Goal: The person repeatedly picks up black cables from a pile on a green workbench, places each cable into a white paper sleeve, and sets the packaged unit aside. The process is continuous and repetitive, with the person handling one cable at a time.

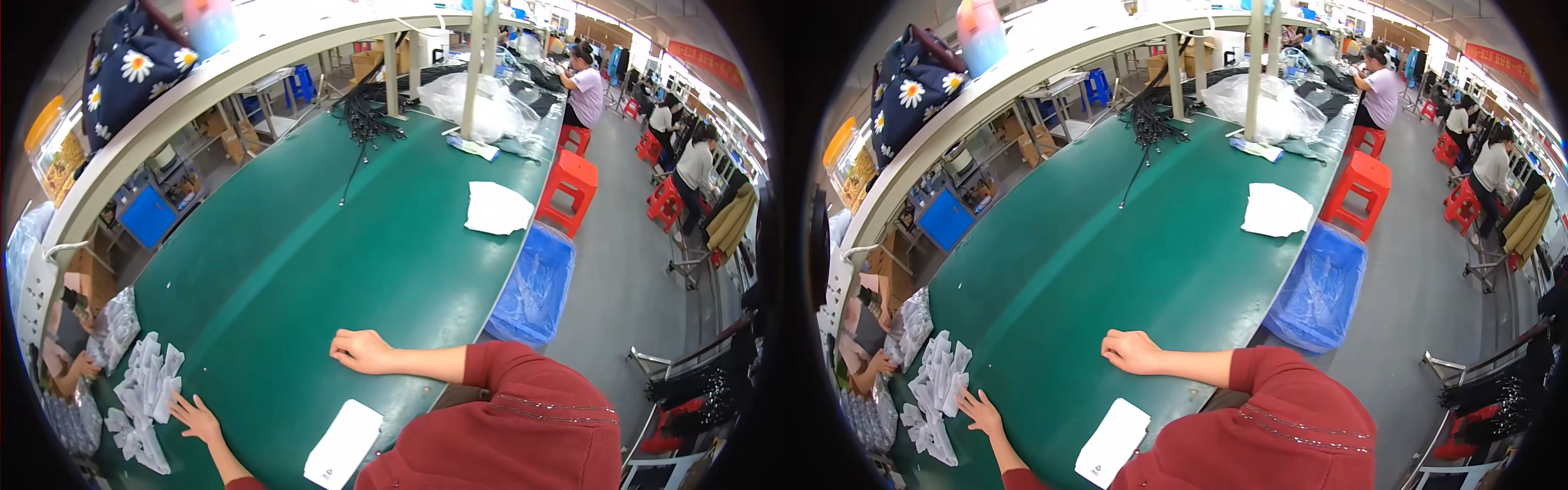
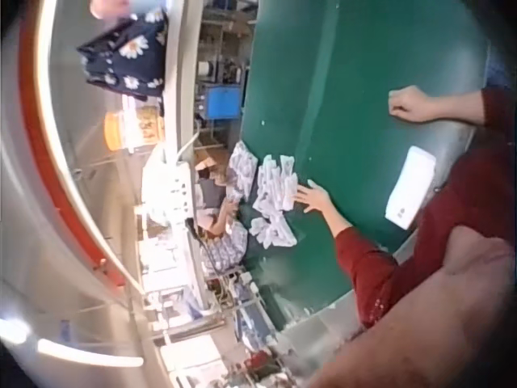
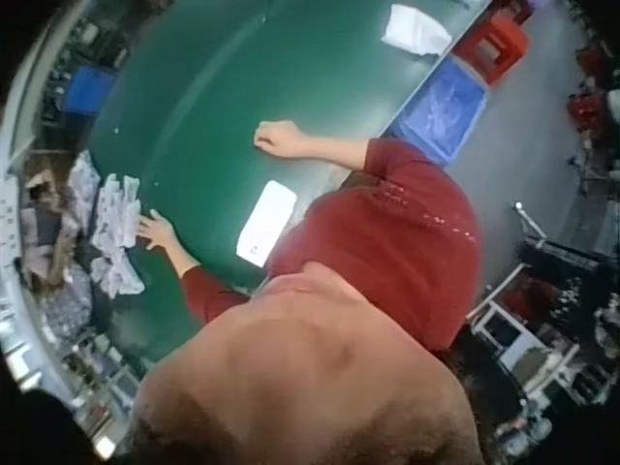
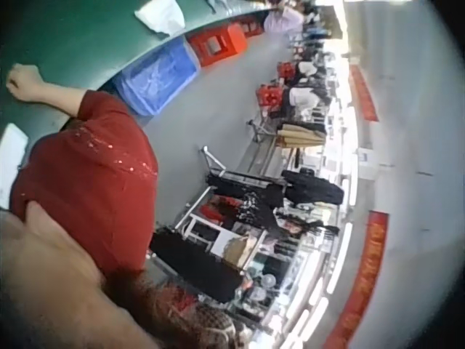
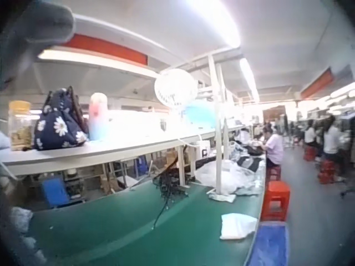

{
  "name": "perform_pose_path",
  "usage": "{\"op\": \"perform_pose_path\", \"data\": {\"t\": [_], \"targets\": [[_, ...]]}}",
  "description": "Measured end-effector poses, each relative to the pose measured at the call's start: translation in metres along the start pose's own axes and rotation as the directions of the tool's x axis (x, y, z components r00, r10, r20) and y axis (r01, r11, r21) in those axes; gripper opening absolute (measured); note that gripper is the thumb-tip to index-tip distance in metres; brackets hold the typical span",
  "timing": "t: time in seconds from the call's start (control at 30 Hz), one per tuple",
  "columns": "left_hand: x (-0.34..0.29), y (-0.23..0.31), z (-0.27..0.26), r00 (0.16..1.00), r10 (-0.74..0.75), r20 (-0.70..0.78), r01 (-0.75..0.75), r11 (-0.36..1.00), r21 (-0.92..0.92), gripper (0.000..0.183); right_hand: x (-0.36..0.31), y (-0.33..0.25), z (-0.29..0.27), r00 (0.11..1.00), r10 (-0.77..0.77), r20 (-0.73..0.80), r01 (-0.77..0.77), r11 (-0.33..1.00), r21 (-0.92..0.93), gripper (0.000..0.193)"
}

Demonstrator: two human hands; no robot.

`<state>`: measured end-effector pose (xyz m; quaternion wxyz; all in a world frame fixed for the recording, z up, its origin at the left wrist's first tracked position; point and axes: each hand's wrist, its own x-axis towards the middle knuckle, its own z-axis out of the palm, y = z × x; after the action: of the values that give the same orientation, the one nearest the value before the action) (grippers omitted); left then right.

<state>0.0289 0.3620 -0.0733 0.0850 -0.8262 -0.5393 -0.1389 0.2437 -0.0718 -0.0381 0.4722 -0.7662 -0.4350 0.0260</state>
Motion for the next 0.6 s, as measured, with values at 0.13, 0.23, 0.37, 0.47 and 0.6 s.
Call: {"op": "perform_pose_path", "data": {"t": [0.13, 0.23, 0.37, 0.47, 0.6], "targets": [[-0.056, -0.015, -0.033, 0.986, 0.076, 0.152, -0.078, 0.997, 0.008, 0.059, 0.0, 0.005, 0.001, 0.998, -0.064, -0.003, 0.063, 0.997, -0.034, 0.005], [-0.099, -0.03, -0.058, 0.96, 0.148, 0.237, -0.143, 0.989, -0.036, 0.055, -0.002, 0.004, 0.002, 0.998, -0.065, 0.015, 0.065, 0.998, -0.017, 0.005], [-0.169, -0.036, -0.093, 0.933, 0.224, 0.283, -0.223, 0.974, -0.034, 0.052, -0.003, 0.01, 0.002, 0.997, -0.079, 0.003, 0.079, 0.996, -0.032, 0.005], [-0.231, -0.061, -0.118, 0.926, 0.259, 0.274, -0.255, 0.966, -0.053, 0.051, -0.003, 0.009, 0.011, 0.992, -0.129, -0.003, 0.129, 0.992, -0.016, 0.006], [-0.291, -0.078, -0.154, 0.917, 0.281, 0.284, -0.251, 0.958, -0.137, 0.052, 0.001, 0.003, 0.01, 0.983, -0.097, 0.159, 0.109, 0.992, -0.069, 0.009]]}}
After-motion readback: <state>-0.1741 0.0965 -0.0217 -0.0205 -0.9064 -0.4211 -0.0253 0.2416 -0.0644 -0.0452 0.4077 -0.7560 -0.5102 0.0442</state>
